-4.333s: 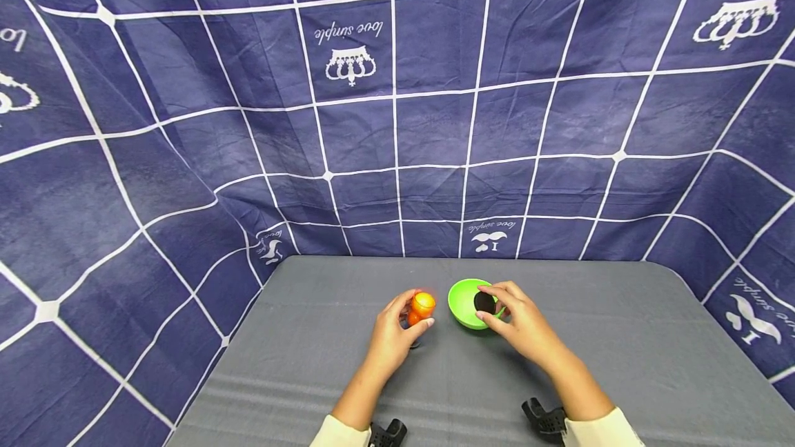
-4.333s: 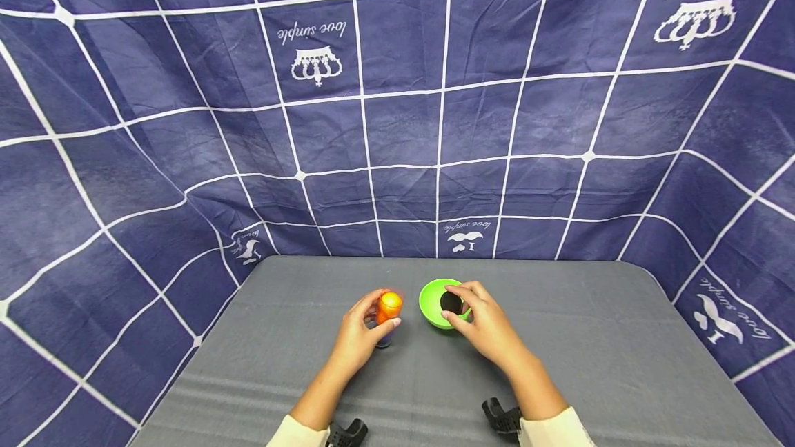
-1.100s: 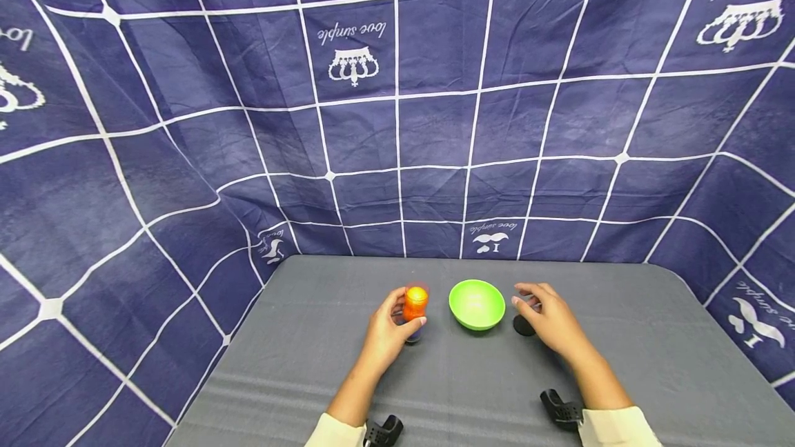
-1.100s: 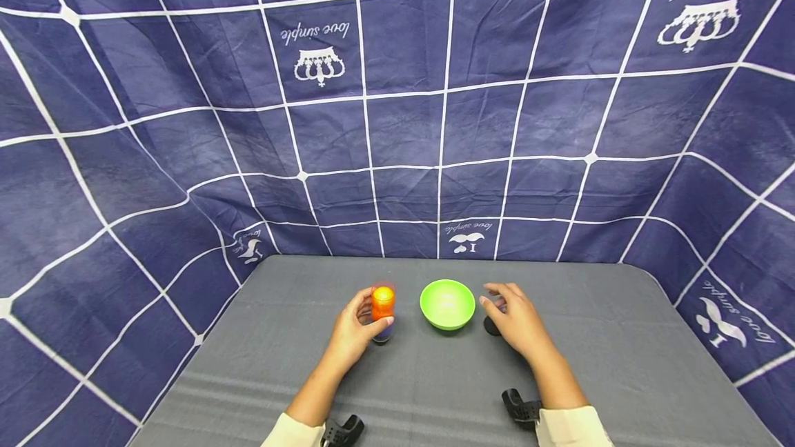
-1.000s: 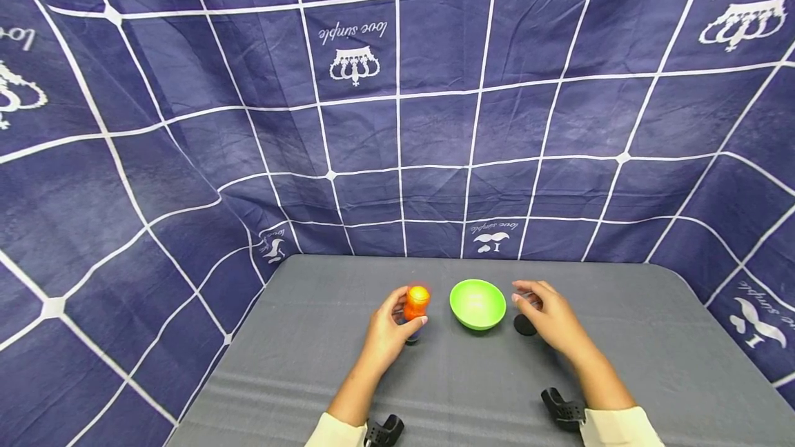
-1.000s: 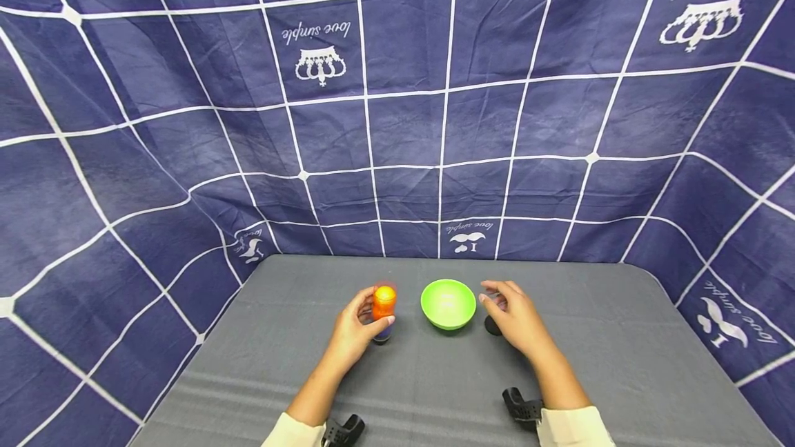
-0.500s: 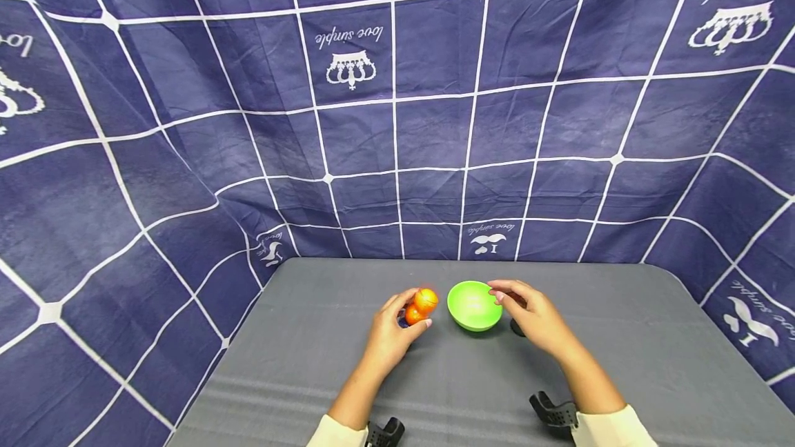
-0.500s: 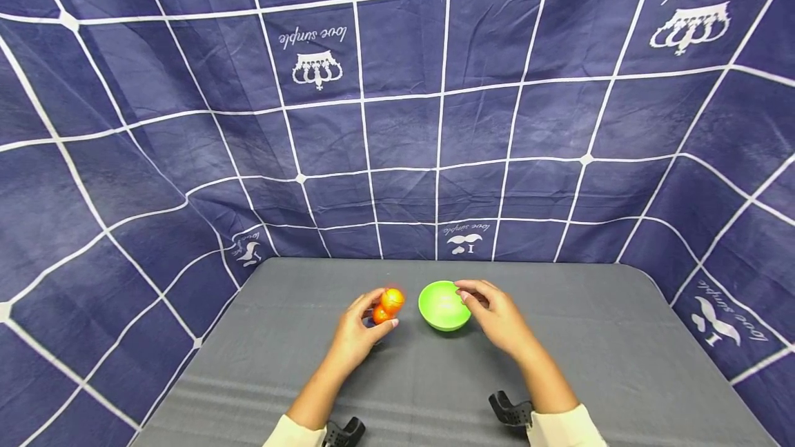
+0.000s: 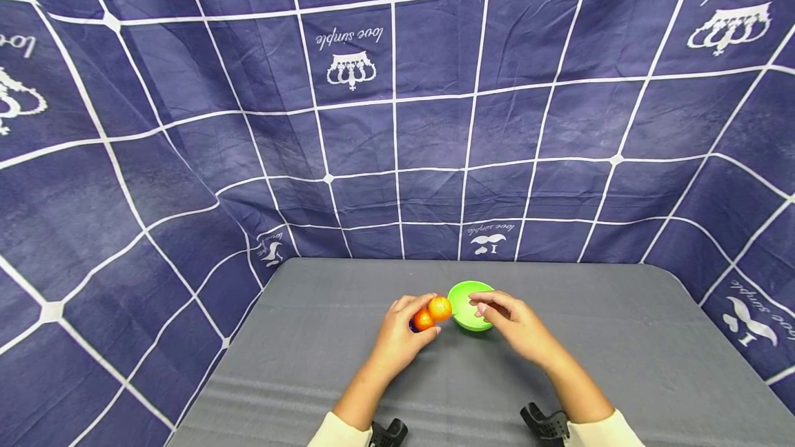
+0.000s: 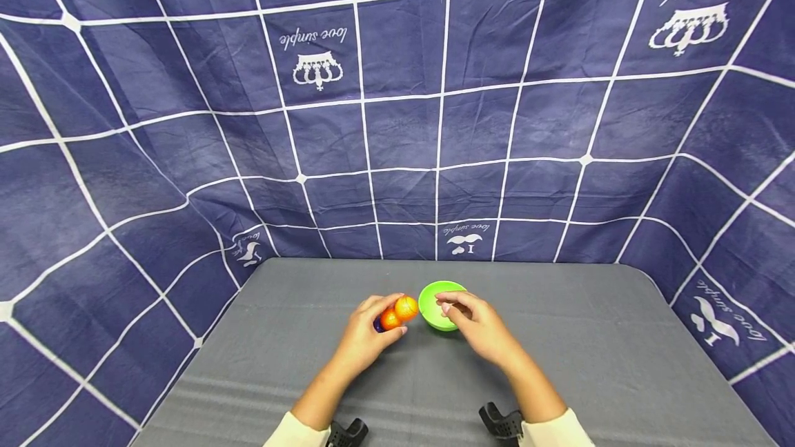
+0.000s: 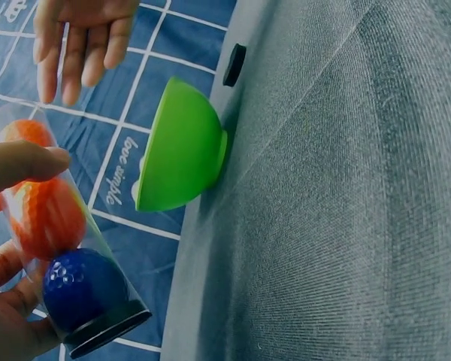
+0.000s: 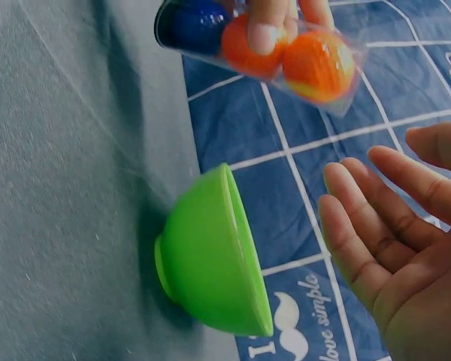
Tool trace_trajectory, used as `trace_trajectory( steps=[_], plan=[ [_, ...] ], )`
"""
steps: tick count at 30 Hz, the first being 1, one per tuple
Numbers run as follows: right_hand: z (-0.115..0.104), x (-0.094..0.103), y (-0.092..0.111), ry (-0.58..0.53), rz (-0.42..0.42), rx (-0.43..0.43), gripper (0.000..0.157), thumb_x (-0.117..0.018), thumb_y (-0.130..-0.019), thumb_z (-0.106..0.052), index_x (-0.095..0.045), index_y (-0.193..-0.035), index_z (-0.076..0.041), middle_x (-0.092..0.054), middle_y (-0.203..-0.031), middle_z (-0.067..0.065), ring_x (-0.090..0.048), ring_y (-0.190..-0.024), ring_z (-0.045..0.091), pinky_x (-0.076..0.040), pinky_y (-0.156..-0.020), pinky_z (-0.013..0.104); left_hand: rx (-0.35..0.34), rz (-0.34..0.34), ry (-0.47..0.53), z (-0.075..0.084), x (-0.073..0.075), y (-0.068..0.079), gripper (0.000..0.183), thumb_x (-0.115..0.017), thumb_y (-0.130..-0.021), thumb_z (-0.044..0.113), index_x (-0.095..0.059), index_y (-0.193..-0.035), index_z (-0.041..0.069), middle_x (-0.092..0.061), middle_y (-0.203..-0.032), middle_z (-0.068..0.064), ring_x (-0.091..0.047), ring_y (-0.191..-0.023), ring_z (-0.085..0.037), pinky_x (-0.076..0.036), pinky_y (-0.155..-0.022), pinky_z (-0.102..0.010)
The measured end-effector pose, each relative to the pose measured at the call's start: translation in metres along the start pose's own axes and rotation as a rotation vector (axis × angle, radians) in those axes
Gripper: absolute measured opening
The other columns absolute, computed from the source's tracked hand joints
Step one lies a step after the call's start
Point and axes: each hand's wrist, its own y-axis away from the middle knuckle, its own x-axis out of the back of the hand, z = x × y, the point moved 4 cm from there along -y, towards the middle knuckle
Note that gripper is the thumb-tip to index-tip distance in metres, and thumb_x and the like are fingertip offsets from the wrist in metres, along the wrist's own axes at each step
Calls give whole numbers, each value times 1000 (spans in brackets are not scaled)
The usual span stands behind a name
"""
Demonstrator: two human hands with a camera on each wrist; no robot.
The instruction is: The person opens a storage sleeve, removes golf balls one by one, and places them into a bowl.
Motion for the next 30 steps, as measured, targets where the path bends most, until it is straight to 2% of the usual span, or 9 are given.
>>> trace_trajectory(
  steps=[3, 10, 18, 24, 30],
  plan=[
    [0, -5, 1, -26, -30, -30, 30, -56, -102, -8, -63, -126, 8, -66, -121, 28, -67, -96, 5, -54, -86, 16, -35, -20, -29, 2, -2, 0, 57, -89, -72, 15, -71, -125, 22, -69, -106, -2, -61, -98, -20, -50, -85, -33],
    [3, -16, 2, -62, -83, -56, 37, -57, -102, -10, -57, -134, 8, -66, -127, 26, -70, -99, 8, -56, -87, 19, -14, -79, -35, 7, -3, 1, 57, -89, -72, 14, -72, -125, 24, -68, -106, 0, -56, -99, -17, -49, -86, -30],
    [9, -23, 5, -77, -89, -92, 48, -68, -96, -12, -54, -138, 6, -64, -127, 28, -70, -95, 7, -56, -81, 19, -56, -78, -148, 12, -2, 0, 57, -90, -70, 14, -73, -123, 23, -66, -104, 1, -55, -98, -17, -47, -89, -33],
    [13, -27, 6, -91, -83, -114, 51, -70, -95, -15, -54, -139, 5, -63, -127, 27, -70, -95, 3, -57, -81, 20, -130, -69, -256, 16, -1, 0, 57, -91, -69, 14, -73, -121, 25, -64, -102, 3, -54, -97, -17, -44, -89, -36],
    [19, -31, 7, -123, -75, -121, 50, -69, -95, -13, -54, -138, 6, -62, -125, 29, -70, -94, 2, -56, -81, 20, -175, -60, -330, 19, 0, 0, 57, -91, -68, 13, -73, -121, 27, -63, -104, 4, -54, -100, -17, -42, -85, -34]
  ],
)
